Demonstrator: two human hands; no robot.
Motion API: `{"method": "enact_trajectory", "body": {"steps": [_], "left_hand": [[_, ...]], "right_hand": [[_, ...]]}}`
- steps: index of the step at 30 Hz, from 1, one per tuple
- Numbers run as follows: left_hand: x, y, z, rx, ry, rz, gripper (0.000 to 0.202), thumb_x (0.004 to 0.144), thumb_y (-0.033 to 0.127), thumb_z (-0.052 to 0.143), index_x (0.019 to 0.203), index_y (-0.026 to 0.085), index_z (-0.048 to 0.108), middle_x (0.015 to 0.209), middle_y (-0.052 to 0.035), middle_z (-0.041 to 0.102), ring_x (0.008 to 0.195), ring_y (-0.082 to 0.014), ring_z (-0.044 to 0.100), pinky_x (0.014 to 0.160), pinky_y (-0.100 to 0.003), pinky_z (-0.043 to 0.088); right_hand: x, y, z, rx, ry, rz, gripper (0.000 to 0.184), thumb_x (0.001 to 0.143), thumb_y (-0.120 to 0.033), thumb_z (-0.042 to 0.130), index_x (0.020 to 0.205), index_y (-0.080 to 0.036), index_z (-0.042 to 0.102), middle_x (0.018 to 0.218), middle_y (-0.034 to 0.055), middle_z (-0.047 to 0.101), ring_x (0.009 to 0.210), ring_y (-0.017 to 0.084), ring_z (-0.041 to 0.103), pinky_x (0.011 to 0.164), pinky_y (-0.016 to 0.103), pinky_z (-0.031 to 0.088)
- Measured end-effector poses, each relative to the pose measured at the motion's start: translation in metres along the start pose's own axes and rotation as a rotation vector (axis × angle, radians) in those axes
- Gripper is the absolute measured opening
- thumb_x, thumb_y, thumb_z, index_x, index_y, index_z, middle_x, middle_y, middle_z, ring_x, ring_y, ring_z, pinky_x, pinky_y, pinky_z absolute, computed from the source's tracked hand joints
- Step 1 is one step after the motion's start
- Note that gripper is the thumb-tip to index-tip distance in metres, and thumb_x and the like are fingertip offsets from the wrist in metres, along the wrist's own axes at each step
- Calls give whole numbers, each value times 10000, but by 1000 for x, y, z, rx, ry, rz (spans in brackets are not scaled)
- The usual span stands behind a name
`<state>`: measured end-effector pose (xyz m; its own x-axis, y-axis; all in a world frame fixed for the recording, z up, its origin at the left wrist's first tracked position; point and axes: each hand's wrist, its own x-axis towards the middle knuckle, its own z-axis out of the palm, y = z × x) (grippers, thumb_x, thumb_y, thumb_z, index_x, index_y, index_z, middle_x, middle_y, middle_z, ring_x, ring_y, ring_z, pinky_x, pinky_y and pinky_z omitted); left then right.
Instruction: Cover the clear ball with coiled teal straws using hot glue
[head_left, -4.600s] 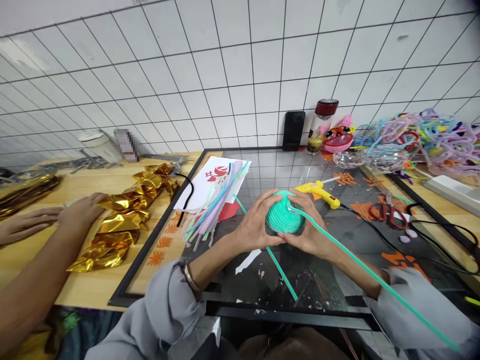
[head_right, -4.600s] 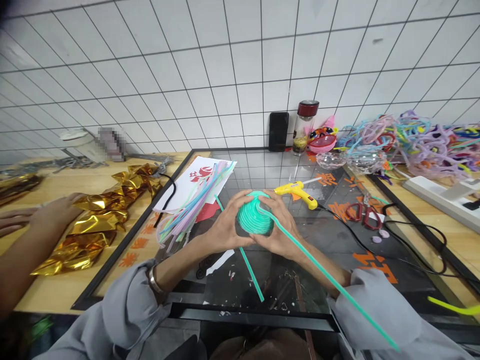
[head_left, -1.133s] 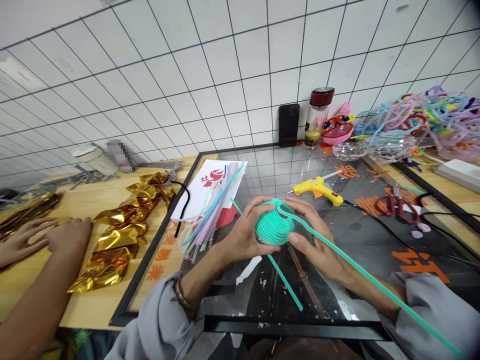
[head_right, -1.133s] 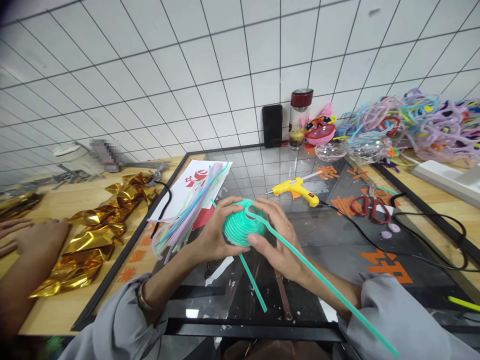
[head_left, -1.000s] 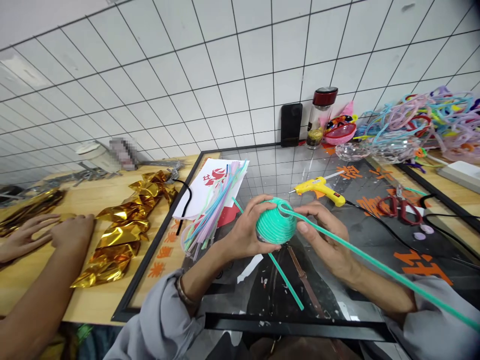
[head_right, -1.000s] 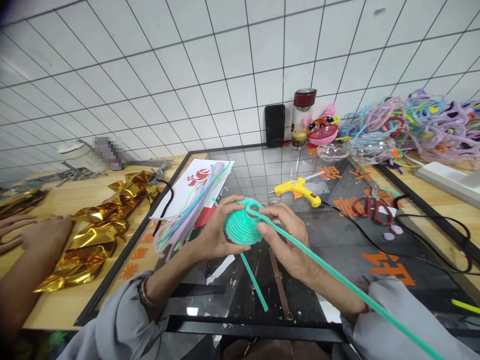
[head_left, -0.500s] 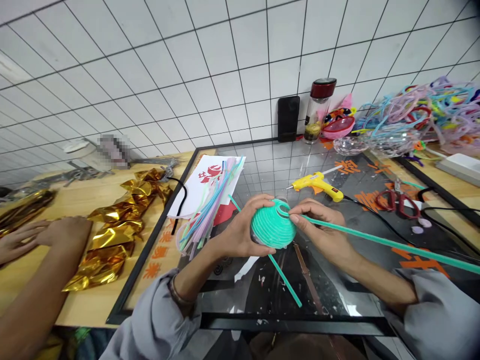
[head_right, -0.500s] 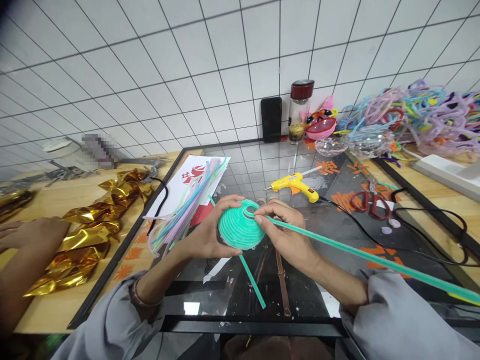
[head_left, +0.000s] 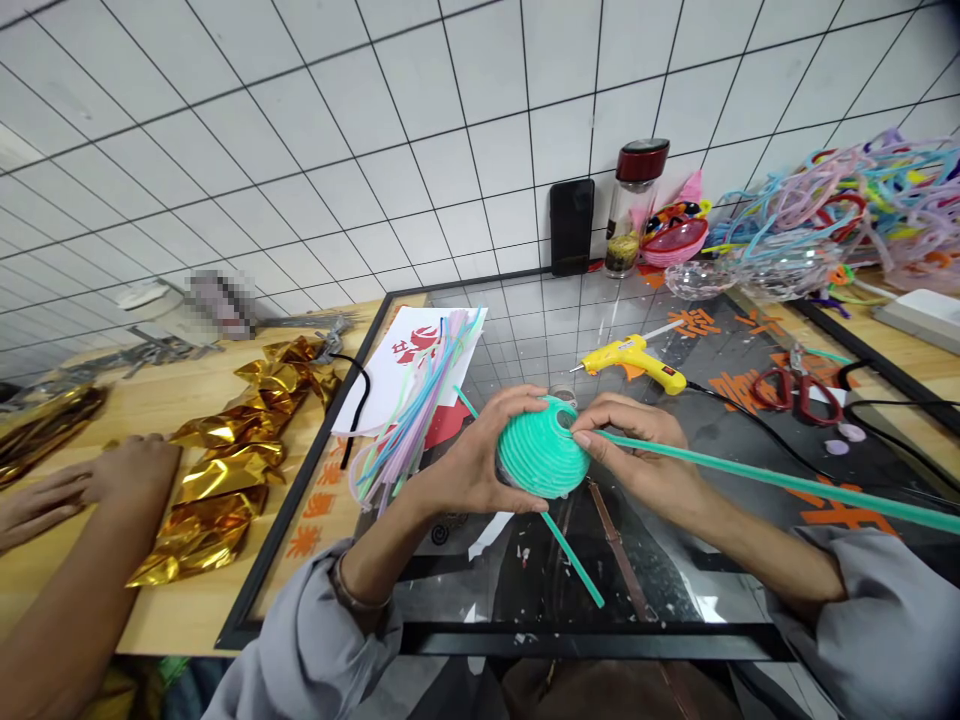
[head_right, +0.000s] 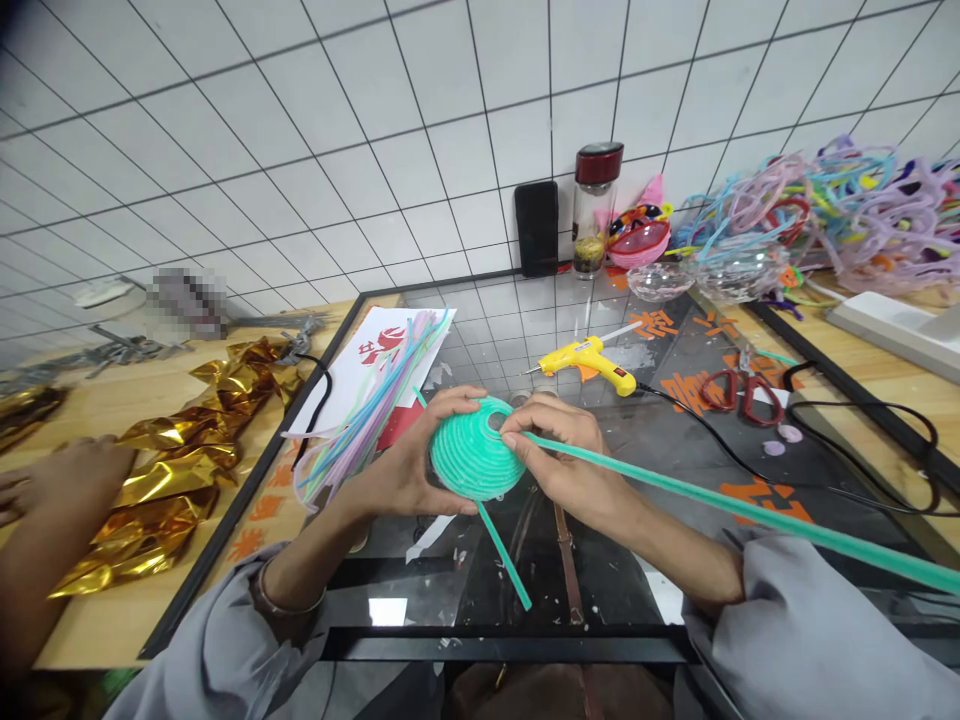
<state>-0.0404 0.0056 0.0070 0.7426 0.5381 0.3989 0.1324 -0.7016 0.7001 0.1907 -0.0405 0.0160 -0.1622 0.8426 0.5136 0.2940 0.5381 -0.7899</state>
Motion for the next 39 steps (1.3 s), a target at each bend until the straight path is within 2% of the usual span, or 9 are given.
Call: {"method": "enact_trajectory", "body": {"steps": [6, 12, 15, 17, 21, 25, 29, 39], "left_hand": [[2, 6, -1, 49, -4, 29, 902, 713, 434, 873, 1455, 320, 373, 1437, -128, 466, 1396, -363, 426, 1176, -602, 370], [2, 16, -3, 192, -49, -4, 1008, 685, 488, 876, 1503, 295, 319, 1426, -153, 458, 1353, -365, 442, 1143, -579, 415], [2, 22, -4, 206, -88, -24, 990, 732, 483, 819, 1533, 270, 278, 1511, -168, 387, 1417, -385, 387, 1175, -589, 371], [2, 24, -4, 208, -99, 7, 936, 771, 438, 765, 1542, 267, 262, 1534, -160, 394, 1429, -383, 385, 1200, -598, 325], [5, 24, -3, 201, -79, 22, 915, 751, 410, 751, 1523, 249, 287, 1480, -153, 475, 1366, -370, 453, 1194, -598, 329], [6, 26, -4, 194, -82, -14, 883, 710, 377, 767, 1476, 240, 351, 1452, -146, 488, 1351, -363, 456, 1177, -584, 353], [6, 27, -3, 190, -62, 7, 843, 678, 326, 785, 1422, 247, 397, 1402, -133, 515, 1345, -356, 461, 1162, -556, 379], [11, 23, 1, 235, 10, 53, 820, 657, 223, 727, 1407, 256, 396, 1366, -132, 536, 1315, -367, 494, 1148, -587, 377]], "right_hand": [[0, -2, 0, -5, -29, -17, 117, 910, -195, 657, 799, -200, 693, 755, -10, 657, 691, 119, 614, 634, 239, 476], [-1, -2, -2, -21, -53, -38, 120, 924, -200, 649, 814, -207, 697, 767, -15, 659, 703, 115, 615, 649, 232, 472], [-1, 0, -3, -33, -60, -29, 119, 921, -195, 653, 812, -206, 700, 768, -15, 658, 701, 110, 619, 644, 222, 470], [0, 2, -4, -31, -61, -30, 115, 917, -193, 658, 812, -207, 703, 766, -16, 659, 698, 110, 620, 641, 219, 472], [1, 3, -5, -19, -80, -26, 108, 912, -192, 663, 817, -213, 711, 766, -16, 659, 696, 112, 620, 638, 219, 478], [1, 1, -5, -12, -92, -19, 112, 915, -200, 661, 817, -215, 713, 774, -10, 665, 709, 118, 628, 651, 226, 486], [1, -1, -5, -4, -94, -4, 119, 916, -232, 664, 809, -218, 713, 767, -3, 663, 700, 132, 628, 636, 244, 491], [2, -1, -7, 54, -96, 27, 103, 899, -286, 689, 822, -219, 690, 772, 0, 637, 701, 137, 604, 634, 258, 473]]}}
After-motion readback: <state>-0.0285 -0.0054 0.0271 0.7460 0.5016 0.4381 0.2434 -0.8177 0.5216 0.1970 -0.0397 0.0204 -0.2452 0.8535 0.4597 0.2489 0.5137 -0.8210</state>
